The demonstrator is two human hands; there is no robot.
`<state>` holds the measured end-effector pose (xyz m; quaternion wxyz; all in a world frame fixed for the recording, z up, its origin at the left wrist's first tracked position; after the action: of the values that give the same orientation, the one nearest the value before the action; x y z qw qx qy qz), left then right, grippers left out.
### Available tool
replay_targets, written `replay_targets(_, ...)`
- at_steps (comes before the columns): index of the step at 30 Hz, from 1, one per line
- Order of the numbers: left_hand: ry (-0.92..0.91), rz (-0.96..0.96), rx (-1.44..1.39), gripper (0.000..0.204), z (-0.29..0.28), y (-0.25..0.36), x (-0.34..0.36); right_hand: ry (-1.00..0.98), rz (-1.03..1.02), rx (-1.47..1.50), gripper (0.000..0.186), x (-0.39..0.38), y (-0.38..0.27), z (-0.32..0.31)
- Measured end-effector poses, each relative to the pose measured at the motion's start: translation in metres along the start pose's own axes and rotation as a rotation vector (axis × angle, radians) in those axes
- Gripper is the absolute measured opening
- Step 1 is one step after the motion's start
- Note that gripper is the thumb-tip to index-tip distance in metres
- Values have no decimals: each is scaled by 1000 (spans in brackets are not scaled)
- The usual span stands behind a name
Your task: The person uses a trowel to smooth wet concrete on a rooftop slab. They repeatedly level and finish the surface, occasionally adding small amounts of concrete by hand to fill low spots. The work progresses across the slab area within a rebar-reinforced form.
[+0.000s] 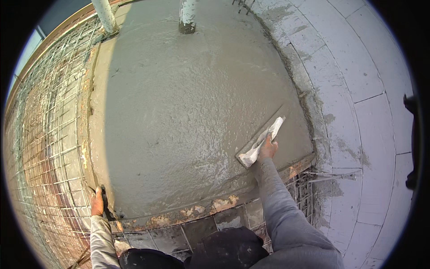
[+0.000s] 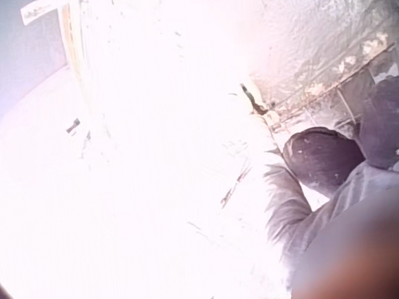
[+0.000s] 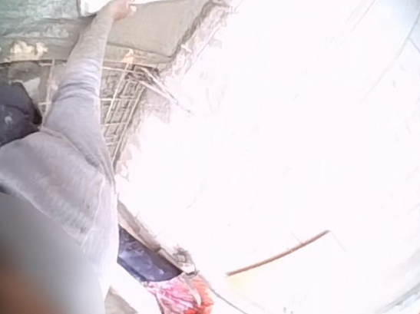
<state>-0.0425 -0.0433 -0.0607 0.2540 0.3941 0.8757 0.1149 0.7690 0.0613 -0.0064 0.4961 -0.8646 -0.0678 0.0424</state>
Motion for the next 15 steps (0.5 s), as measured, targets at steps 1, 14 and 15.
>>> replay_targets(1, 29, -42, 11, 96, -2, -12, -19, -164, 75, 106, 65, 2, 0, 16)
replay_targets(14, 86, 31, 39, 74, -12, -18, -63, -1792, -1118, -353, 56, -360, -10, 54)
replay_targets(15, 121, -6, -37, 78, -15, -18, -66, -1910, -1253, -300, 55, -379, -13, 45)
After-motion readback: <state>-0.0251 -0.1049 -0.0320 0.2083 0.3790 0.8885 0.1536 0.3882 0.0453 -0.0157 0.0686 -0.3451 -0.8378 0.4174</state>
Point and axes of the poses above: each hand's wrist, its own x-axis towards the middle knuckle, its own z-axis out of the palm, y = z × x, the point moved 8 cm from there along x, towards the middle knuckle, and after that the axes turned 14 degrees about y, right-handed, at the moved point
